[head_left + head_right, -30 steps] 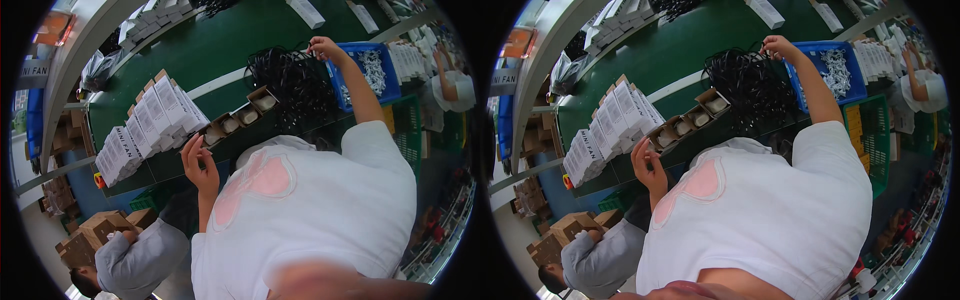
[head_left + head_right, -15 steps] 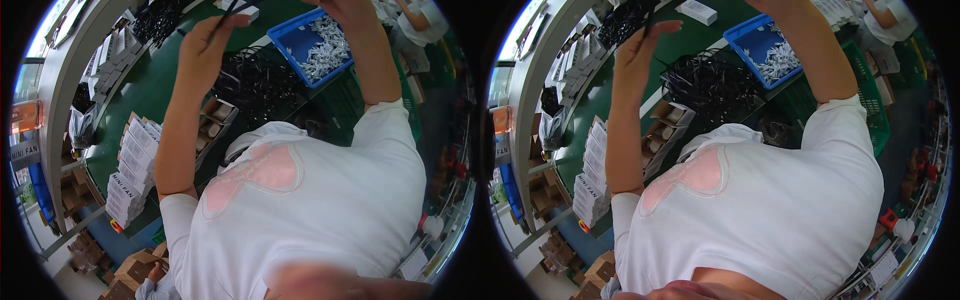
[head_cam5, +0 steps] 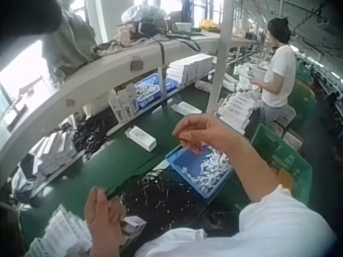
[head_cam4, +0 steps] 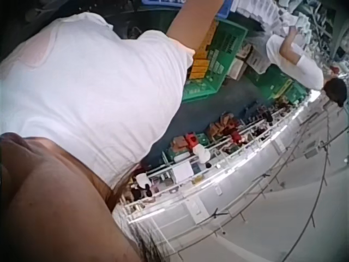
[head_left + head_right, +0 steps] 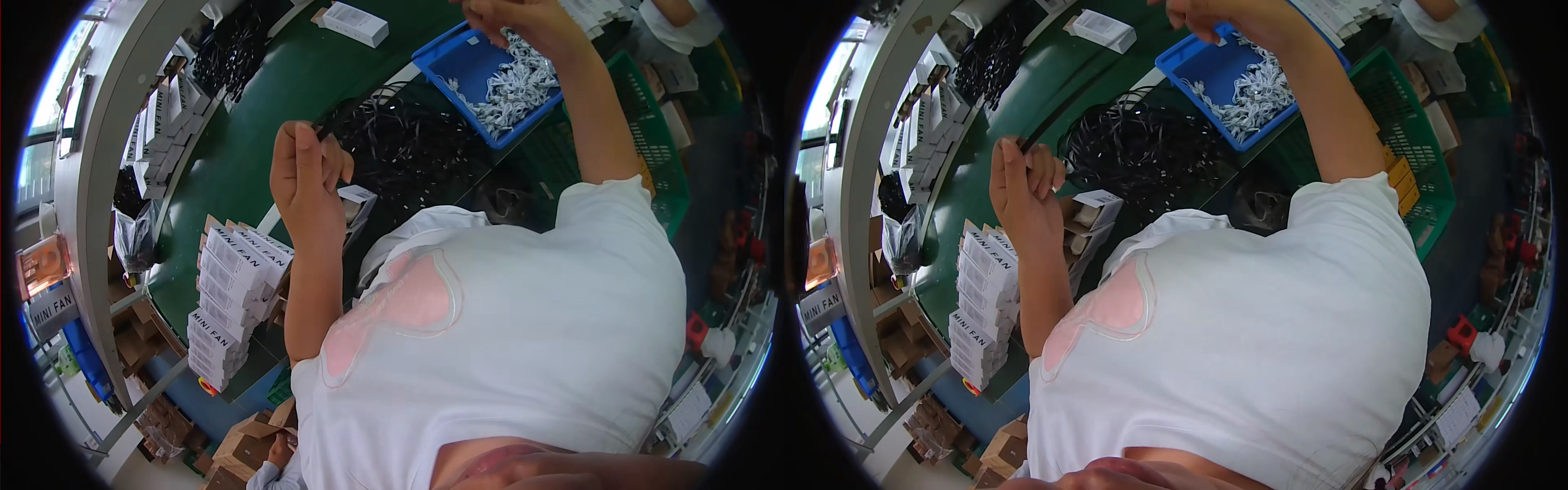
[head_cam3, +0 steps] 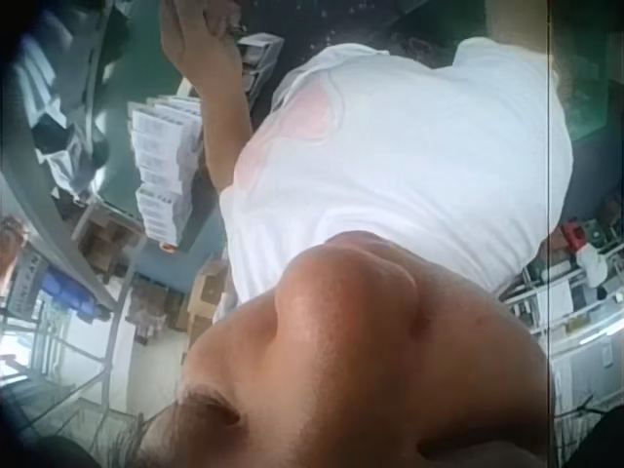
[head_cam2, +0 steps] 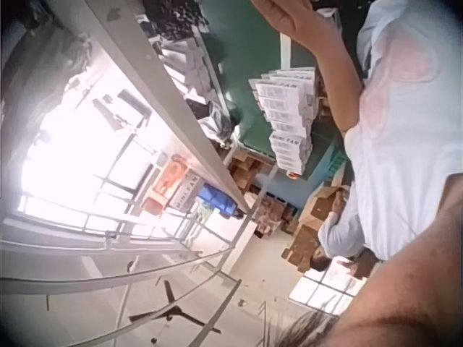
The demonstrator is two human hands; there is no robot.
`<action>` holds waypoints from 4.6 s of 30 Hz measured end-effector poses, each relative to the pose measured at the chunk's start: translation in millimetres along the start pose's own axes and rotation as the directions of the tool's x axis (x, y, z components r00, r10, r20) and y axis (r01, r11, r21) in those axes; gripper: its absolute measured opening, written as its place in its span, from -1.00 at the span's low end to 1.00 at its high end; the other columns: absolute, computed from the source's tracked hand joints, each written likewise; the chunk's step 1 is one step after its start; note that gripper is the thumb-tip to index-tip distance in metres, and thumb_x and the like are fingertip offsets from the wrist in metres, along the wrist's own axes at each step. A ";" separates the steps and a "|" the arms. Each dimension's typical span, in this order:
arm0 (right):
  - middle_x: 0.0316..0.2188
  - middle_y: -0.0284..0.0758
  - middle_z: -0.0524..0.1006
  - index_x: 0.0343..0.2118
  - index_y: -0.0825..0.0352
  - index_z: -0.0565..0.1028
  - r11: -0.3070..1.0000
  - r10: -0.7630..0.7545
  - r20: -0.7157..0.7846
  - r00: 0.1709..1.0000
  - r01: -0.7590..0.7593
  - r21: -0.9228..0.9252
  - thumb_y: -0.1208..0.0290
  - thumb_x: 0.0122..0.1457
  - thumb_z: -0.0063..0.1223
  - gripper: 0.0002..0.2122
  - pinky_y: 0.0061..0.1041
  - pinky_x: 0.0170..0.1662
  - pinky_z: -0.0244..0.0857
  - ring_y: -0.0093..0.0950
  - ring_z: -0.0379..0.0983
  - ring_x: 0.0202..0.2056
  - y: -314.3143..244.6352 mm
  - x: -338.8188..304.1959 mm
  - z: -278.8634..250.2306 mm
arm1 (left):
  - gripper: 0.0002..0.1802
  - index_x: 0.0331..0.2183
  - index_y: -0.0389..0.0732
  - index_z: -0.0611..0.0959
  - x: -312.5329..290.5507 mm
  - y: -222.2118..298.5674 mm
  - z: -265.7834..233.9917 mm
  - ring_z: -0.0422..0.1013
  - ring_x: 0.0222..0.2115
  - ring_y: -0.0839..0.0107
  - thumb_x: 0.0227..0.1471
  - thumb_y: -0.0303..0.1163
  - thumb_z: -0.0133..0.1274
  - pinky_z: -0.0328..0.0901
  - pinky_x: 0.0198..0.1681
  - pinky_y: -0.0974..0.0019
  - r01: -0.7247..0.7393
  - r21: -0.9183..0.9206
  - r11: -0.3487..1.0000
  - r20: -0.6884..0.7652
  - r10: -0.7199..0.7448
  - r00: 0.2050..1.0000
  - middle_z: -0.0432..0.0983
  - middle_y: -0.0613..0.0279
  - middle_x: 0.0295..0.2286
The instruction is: The person packs mini fans by placing straps and charging cables into compartment trays with the fans and inserting the trays into outer boxes.
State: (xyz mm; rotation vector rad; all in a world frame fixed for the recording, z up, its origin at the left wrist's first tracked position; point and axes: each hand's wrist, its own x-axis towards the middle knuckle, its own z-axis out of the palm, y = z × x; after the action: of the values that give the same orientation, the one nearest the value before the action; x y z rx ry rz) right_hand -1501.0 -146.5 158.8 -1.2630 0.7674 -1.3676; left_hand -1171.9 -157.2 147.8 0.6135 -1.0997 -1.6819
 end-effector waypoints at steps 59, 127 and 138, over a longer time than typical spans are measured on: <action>-0.30 -0.33 0.49 -0.39 0.33 0.57 0.985 0.169 0.861 0.480 -0.121 -0.126 0.63 0.01 0.21 -0.90 -0.58 -0.24 0.32 -0.55 0.42 -0.31 122.7 4.2 328.3 | -0.69 -0.40 -0.25 0.53 -235.2 32.2 -133.9 0.39 -0.62 0.34 0.22 -0.18 -0.02 0.23 -0.54 0.32 -0.056 0.897 0.439 -0.098 0.319 0.943 0.41 0.18 -0.61; -0.23 -0.21 0.51 -0.21 0.31 0.50 0.462 0.331 0.737 0.589 0.580 -0.671 0.61 -0.02 0.05 -0.74 -0.29 -0.11 0.34 -0.22 0.48 -0.20 247.3 -10.9 384.6 | -0.80 -0.40 -0.13 0.69 -154.3 28.1 -274.2 0.54 -0.33 0.06 -0.21 -0.36 0.18 0.40 -0.27 0.07 0.100 0.939 -0.330 -0.217 -0.341 0.915 0.60 0.04 -0.44; -0.32 -0.32 0.57 -0.35 0.32 0.57 0.167 0.190 0.811 0.553 0.796 -0.582 0.45 0.03 0.03 -0.85 -0.18 0.25 -0.03 -0.34 0.47 -0.17 260.7 -39.8 396.6 | -0.77 -0.37 -0.13 0.68 -161.3 36.6 -264.5 0.54 -0.32 0.05 -0.22 -0.37 0.21 0.40 -0.25 0.08 0.024 0.946 -0.324 -0.136 -0.327 0.935 0.60 0.03 -0.43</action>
State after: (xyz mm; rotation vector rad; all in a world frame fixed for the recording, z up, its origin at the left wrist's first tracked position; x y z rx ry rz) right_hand -1057.3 -87.9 -4.5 -3.0157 0.6460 -0.2625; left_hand -881.7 -112.4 42.7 1.7925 -2.7047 -0.4447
